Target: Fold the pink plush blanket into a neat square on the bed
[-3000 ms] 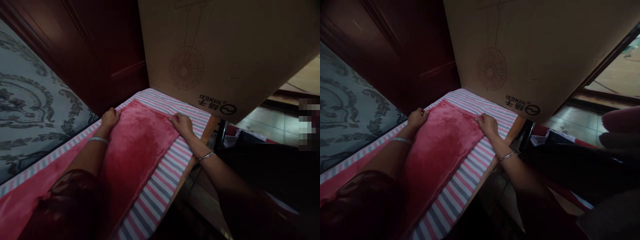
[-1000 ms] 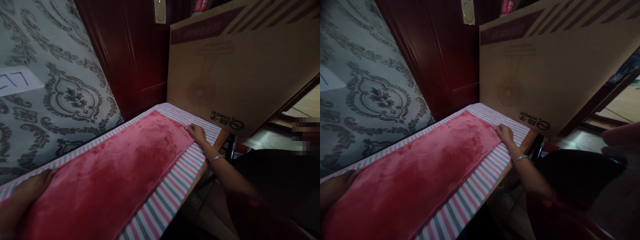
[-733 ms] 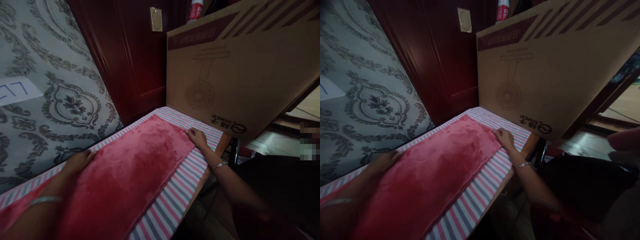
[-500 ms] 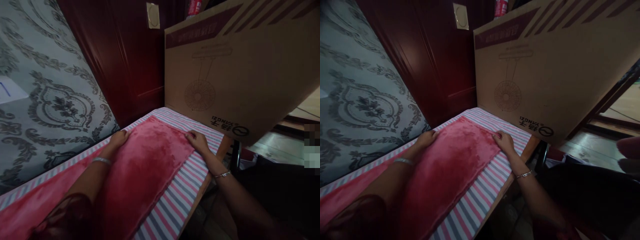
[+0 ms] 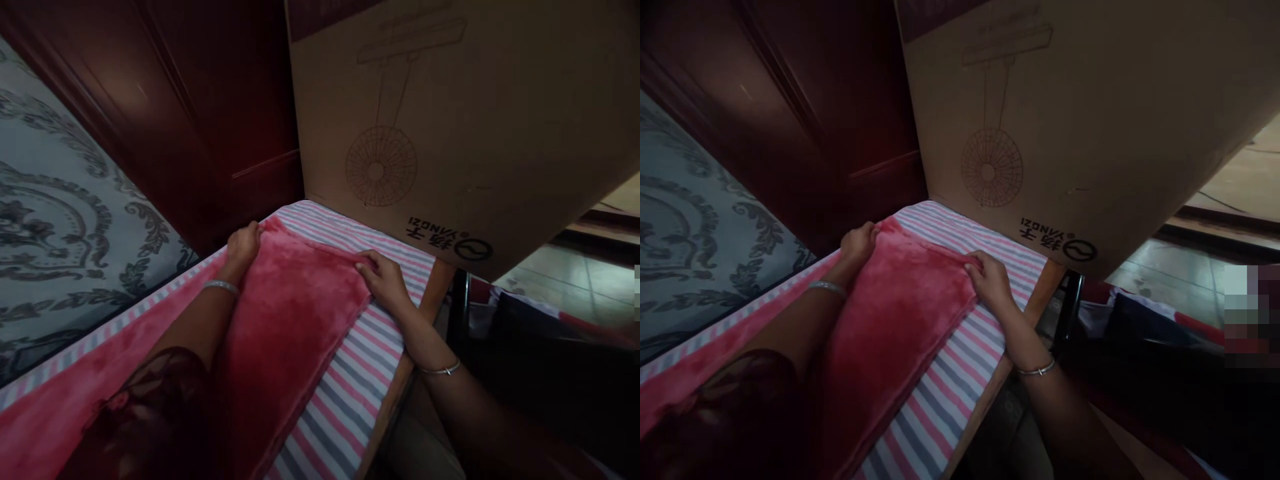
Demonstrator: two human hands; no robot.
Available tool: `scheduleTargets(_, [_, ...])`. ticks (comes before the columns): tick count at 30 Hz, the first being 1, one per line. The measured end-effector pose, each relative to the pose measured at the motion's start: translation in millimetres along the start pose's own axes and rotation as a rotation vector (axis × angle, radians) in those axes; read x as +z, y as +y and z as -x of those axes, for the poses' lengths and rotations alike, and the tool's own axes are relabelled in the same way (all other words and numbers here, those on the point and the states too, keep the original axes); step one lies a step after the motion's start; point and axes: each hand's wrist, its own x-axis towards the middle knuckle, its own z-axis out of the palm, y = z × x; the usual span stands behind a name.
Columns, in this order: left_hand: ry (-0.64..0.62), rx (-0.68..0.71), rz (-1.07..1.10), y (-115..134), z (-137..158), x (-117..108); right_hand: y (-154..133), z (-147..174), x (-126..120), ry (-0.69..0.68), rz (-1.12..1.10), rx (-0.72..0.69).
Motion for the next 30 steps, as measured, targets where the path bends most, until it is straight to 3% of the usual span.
scheduleTargets(4, [0.138, 0.038, 0.026, 13.2, -24.0, -9.8, -2.2, -5.2, -4.5, 0.18, -0.029, 0.032])
scheduleTargets(6, [0.069, 0.043, 0.027, 23.0, -33.9, -2.4, -0.6, -6.7, -5.3, 0.186, 0.069, 0.114])
scheduleTargets(9, [-0.076, 0.017, 0.008, 32.9, -40.7, 18.9, 2.1, -6.9, -5.0, 0.087, 0.27, 0.231])
scheduleTargets(12, [-0.092, 0.015, 0.009, 33.4, -42.3, 34.0, 3.5, -6.4, -4.3, 0.036, 0.384, 0.269])
scheduleTargets(17, [-0.172, 0.056, 0.056, 19.9, -43.1, 26.5, 8.3, -6.6, -4.2, 0.039, 0.387, 0.224])
scheduleTargets(20, [-0.219, 0.092, 0.048, -2.5, -31.3, 14.6, 11.3, -5.9, -4.7, 0.044, 0.381, 0.235])
scheduleTargets(23, [-0.261, 0.092, -0.037, -42.3, -0.4, 2.7, 11.3, -4.3, -5.4, 0.035, 0.385, 0.265])
scheduleTargets(30, [-0.265, -0.123, -0.094, -167.3, 120.1, -29.5, 6.7, 0.0, -8.6, 0.008, 0.385, 0.289])
